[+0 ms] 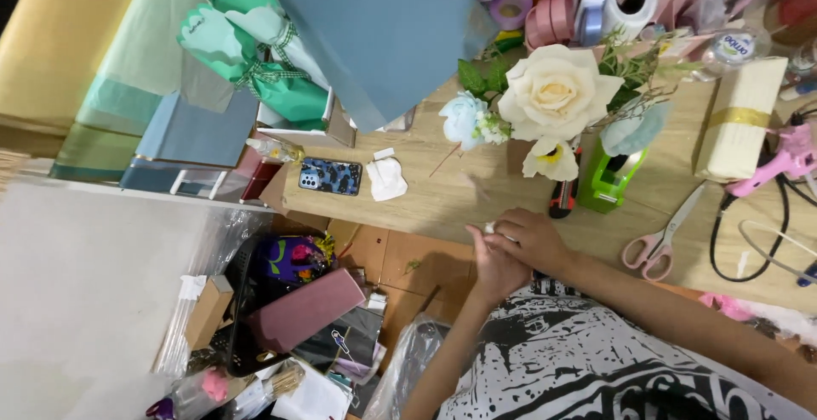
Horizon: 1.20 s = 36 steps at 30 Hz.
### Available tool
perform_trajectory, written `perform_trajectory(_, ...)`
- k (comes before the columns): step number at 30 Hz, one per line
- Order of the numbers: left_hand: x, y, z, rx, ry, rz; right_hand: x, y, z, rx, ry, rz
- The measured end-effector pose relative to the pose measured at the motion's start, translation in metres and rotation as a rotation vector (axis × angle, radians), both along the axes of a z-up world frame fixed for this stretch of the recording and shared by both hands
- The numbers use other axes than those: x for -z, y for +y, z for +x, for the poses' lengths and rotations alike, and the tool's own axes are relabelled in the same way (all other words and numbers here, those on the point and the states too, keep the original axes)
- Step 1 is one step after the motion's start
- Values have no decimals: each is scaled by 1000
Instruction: The person arranges artificial flowers into a small cardboard box. They pick up white and light blue flowers from a cluttered table and use a pink hot glue gun to attach the stems to the box.
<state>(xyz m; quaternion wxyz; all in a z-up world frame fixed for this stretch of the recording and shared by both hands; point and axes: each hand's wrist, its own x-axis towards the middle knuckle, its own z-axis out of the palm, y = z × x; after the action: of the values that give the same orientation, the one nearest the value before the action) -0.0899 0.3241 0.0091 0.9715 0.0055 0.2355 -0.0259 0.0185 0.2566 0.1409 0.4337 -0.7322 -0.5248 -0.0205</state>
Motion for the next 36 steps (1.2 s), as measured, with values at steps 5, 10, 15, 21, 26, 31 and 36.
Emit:
perform_trajectory(5,-156,19,27,538,-76,694,-14,-46,34,264,258,-48)
perform_trajectory(10,-196,28,52,358,142,1220,20,-44,58,322,986,-32)
perform_trajectory(15,-218,14,68,217,190,1974,-111,15,35,146,1984,182)
perform_trajectory(21,-86,61,54,-266,292,1867,-98,16,52,187,1703,-319)
perform_trajectory(26,-122,148,84,33,307,1531,-30,28,65,328,622,-23)
perform_trajectory(31,-133,150,114,105,38,1577,161,30,89,432,1289,155)
perform_trajectory(36,-147,144,126,112,21,1649,146,28,91,425,1252,135)
